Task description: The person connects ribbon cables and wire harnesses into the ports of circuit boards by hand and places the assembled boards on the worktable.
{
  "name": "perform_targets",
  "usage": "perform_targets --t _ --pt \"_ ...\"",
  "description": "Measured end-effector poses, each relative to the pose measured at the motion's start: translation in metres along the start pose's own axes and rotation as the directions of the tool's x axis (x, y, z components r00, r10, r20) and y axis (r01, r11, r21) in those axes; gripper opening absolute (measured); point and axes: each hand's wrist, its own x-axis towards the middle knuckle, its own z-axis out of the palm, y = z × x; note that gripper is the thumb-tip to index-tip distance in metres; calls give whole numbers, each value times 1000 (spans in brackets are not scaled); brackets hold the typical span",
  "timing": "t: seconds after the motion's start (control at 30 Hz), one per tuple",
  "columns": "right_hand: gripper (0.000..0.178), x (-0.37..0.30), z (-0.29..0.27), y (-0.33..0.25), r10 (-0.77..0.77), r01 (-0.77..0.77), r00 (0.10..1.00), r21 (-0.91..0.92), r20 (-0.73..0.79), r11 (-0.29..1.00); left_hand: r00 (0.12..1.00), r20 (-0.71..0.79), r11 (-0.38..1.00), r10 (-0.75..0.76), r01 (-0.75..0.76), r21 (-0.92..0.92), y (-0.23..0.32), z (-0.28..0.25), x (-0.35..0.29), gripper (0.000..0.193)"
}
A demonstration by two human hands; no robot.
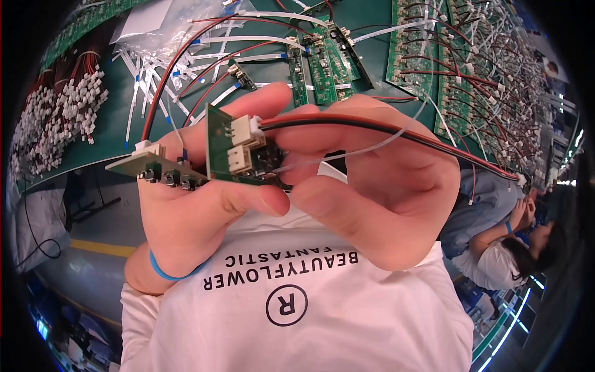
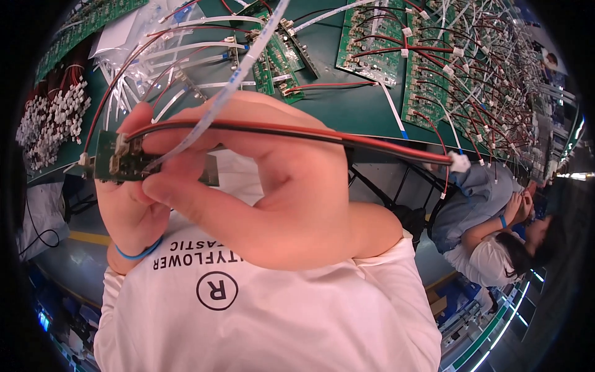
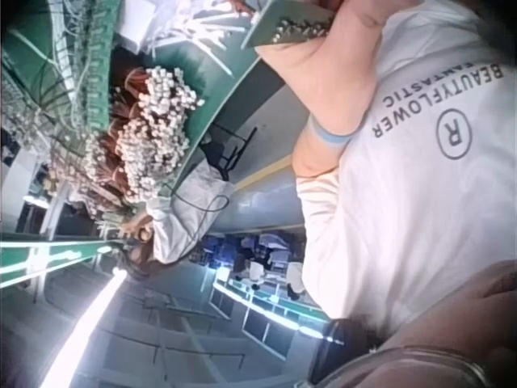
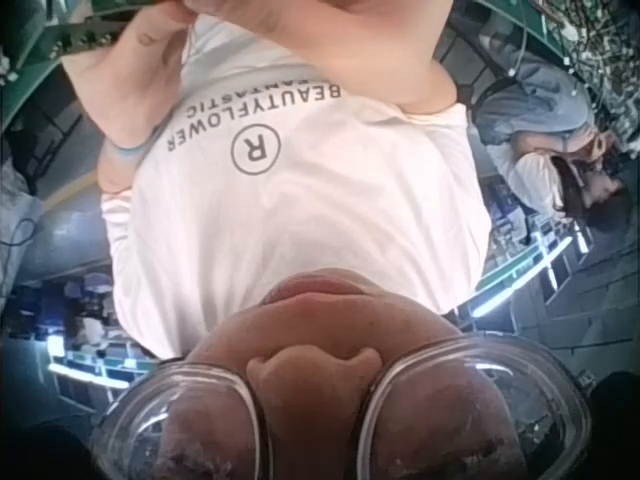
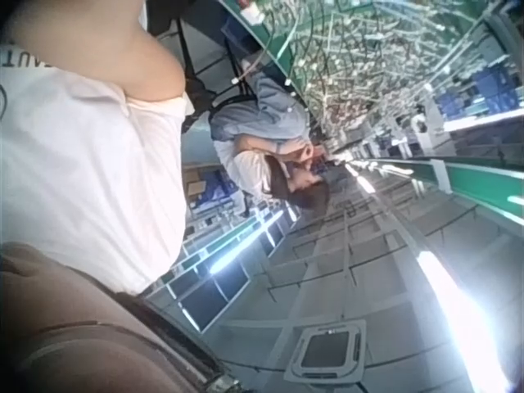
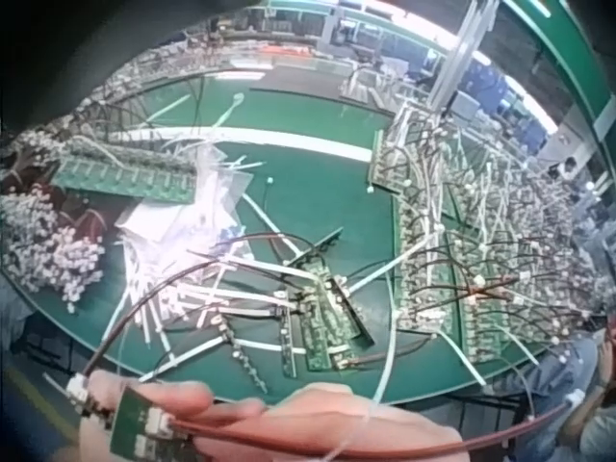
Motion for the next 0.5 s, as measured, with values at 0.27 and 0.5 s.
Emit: perform_targets --t 0.27,0.5 --pt "11 3 4 8 -68 68 998 -35 0 997 999 54 997 -1 5 -73 1 -4 5 77" --pt "16 7 3 17 -200 205 979 -159 49 966 997 22 995 -80 81 -51 5 -8 8 71"
